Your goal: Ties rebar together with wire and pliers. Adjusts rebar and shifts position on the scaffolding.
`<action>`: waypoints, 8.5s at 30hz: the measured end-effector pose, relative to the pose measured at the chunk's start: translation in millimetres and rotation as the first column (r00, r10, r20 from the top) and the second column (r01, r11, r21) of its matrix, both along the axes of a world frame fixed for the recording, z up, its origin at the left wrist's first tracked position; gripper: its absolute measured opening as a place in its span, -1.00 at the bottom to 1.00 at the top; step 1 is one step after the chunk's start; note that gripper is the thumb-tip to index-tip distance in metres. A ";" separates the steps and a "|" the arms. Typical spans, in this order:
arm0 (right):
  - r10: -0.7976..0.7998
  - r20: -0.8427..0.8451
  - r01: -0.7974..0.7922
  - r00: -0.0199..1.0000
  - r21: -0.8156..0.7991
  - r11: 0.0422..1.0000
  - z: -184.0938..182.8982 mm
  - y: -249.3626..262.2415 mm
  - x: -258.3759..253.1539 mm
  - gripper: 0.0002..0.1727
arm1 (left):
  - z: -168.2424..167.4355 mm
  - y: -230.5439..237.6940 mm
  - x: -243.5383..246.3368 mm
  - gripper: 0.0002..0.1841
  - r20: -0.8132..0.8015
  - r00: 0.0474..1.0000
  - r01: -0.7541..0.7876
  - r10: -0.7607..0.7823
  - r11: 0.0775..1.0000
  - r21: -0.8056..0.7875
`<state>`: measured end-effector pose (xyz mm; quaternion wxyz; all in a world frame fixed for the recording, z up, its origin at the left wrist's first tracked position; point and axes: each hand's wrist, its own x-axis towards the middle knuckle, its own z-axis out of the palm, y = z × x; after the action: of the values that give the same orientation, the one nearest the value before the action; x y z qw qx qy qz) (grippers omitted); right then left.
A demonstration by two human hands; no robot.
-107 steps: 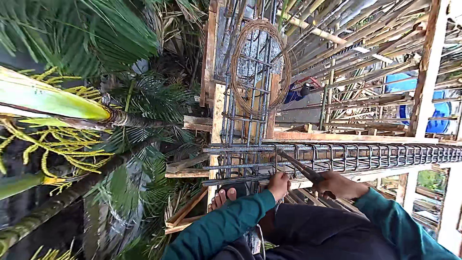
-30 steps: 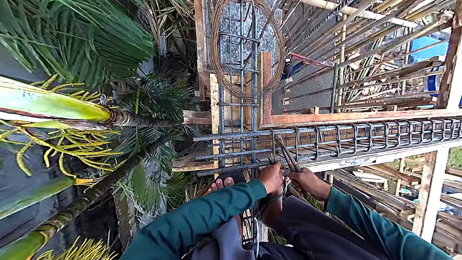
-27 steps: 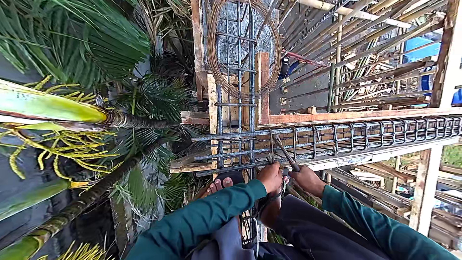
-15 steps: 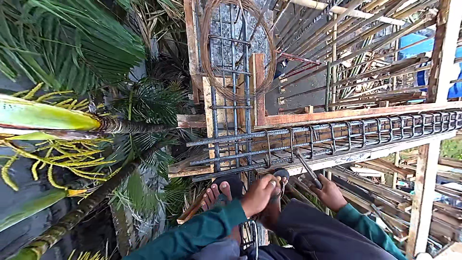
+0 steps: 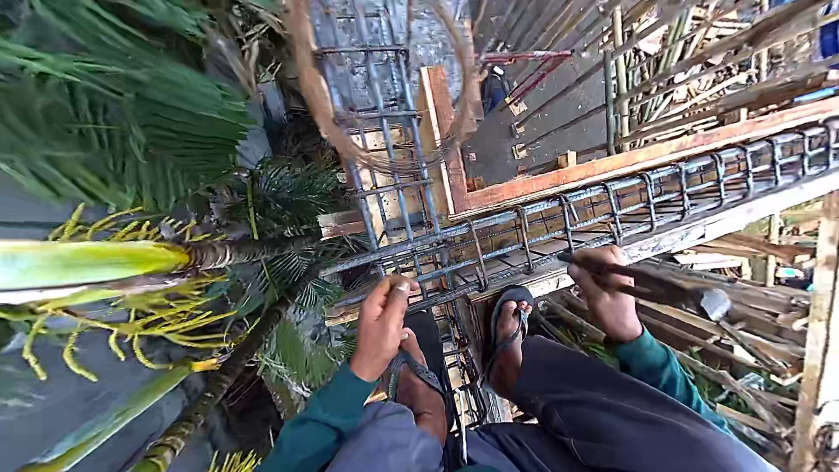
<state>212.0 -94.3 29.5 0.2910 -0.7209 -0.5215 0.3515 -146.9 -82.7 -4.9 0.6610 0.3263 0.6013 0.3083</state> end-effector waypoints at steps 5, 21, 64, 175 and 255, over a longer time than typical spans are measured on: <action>-0.185 -0.187 0.182 0.965 -0.035 0.983 -38.9 -12.6 21.0 -0.73 | 0.4 -5.3 5.3 -0.74 0.005 1.000 0.028 -0.028 0.999 0.040; -0.289 -0.050 0.286 0.956 -0.062 0.956 -61.4 -21.8 15.7 -0.69 | -1.7 -12.8 0.2 -0.75 -0.039 0.999 0.013 -0.011 0.999 0.044; 0.775 0.325 -0.587 0.543 -0.514 0.626 -21.3 145.0 -93.2 -0.75 | 2.3 -36.6 -8.5 -0.75 -0.135 0.991 0.025 -0.019 0.998 0.050; 0.779 0.330 -0.365 0.534 -0.741 0.564 -23.6 140.2 -105.2 -0.75 | 5.8 -28.7 6.4 -0.77 -0.122 0.992 0.035 -0.027 0.997 0.063; 0.783 -0.299 -0.788 0.546 -0.501 0.359 -83.5 195.7 -73.4 -0.65 | 0.3 -20.5 0.0 -0.77 -0.146 0.989 -0.036 0.028 0.998 -0.050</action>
<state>138.6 101.4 -54.1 -0.1461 -0.4333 -0.6643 0.5913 -146.9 -103.2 -4.6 0.6188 0.3205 0.6609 0.2784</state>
